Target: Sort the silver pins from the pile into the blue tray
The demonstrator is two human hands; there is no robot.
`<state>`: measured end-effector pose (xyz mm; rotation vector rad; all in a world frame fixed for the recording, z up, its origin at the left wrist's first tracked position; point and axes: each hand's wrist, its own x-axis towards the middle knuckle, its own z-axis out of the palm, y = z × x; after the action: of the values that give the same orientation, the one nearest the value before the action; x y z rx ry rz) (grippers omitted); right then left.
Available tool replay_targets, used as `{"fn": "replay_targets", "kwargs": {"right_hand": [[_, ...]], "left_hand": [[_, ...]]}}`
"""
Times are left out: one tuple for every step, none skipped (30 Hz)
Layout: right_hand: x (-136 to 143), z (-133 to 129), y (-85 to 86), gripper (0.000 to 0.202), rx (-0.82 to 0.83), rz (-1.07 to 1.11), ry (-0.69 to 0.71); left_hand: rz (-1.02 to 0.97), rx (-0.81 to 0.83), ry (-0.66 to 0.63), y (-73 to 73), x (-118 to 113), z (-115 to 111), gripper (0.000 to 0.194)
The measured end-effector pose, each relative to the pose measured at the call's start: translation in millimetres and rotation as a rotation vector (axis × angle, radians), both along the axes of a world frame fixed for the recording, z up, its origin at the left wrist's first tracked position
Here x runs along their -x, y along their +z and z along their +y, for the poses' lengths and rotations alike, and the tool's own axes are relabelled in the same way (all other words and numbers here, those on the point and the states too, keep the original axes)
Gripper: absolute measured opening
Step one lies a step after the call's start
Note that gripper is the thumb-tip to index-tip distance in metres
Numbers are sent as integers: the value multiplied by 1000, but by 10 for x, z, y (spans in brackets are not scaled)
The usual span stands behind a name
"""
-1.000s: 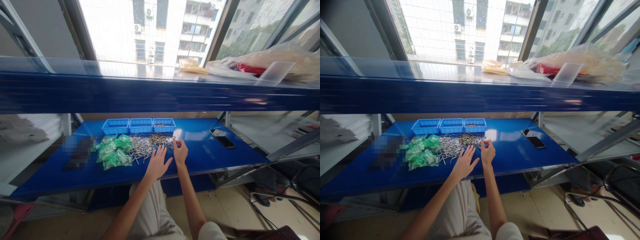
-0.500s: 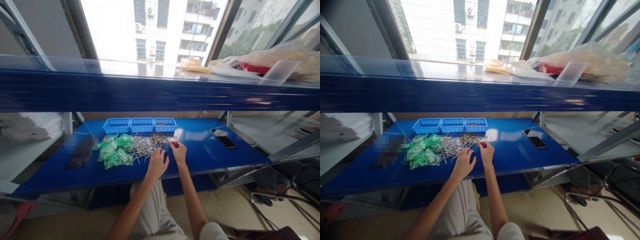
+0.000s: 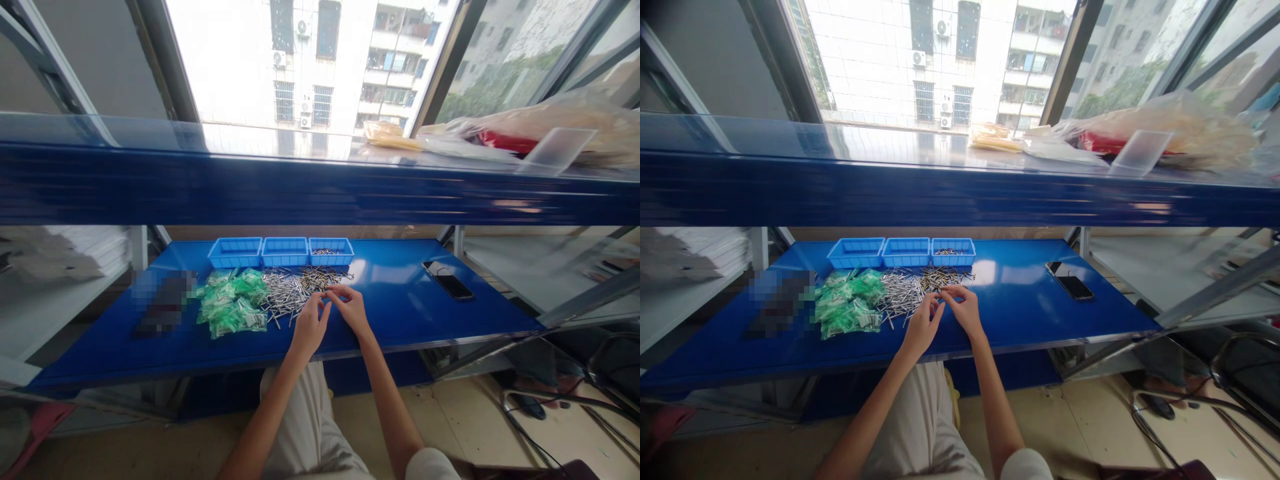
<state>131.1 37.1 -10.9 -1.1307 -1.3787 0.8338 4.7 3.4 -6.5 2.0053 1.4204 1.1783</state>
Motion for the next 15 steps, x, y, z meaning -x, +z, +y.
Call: {"fn": "replay_targets", "kwargs": {"right_hand": [[3,-6,4,26,10,18,26],[3,-10,7,26,22,35,52],[2,-12,9,25,34,54,75],[1,-13,9,25,47,73,95],[-1,-12,9,25,57,88,112],[-2,-11,7,26,64,97,123],[-2,-9,5,25,68,98,127],[-1,-7,1,25,67,90,125],[0,-6,-2,25,65,75,118],[3,-6,-5,25,62,53,114],[6,-7,-7,25,60,26,113],[9,-10,-8,24,59,-3,116],[13,-14,-7,24,59,-31,124],[16,-20,-4,24,59,-54,136],[19,-26,1,24,59,-72,149]], "left_hand": [[-26,20,0,-3,10,3,22],[-48,36,-2,-7,19,7,21],[-67,47,-6,-11,26,13,21],[-84,55,-14,-15,32,19,22],[-101,60,-24,-19,37,26,22],[-117,66,-34,-21,41,32,23],[-135,74,-38,-21,45,37,24],[-158,83,-33,-19,50,40,24],[-186,91,-18,-16,56,42,25],[-216,97,5,-11,62,41,25],[-246,97,34,-5,69,39,25],[-274,93,65,3,75,36,25],[-296,85,93,10,80,31,25],[-313,75,118,18,84,26,26],[-325,67,138,25,86,20,26]]}}
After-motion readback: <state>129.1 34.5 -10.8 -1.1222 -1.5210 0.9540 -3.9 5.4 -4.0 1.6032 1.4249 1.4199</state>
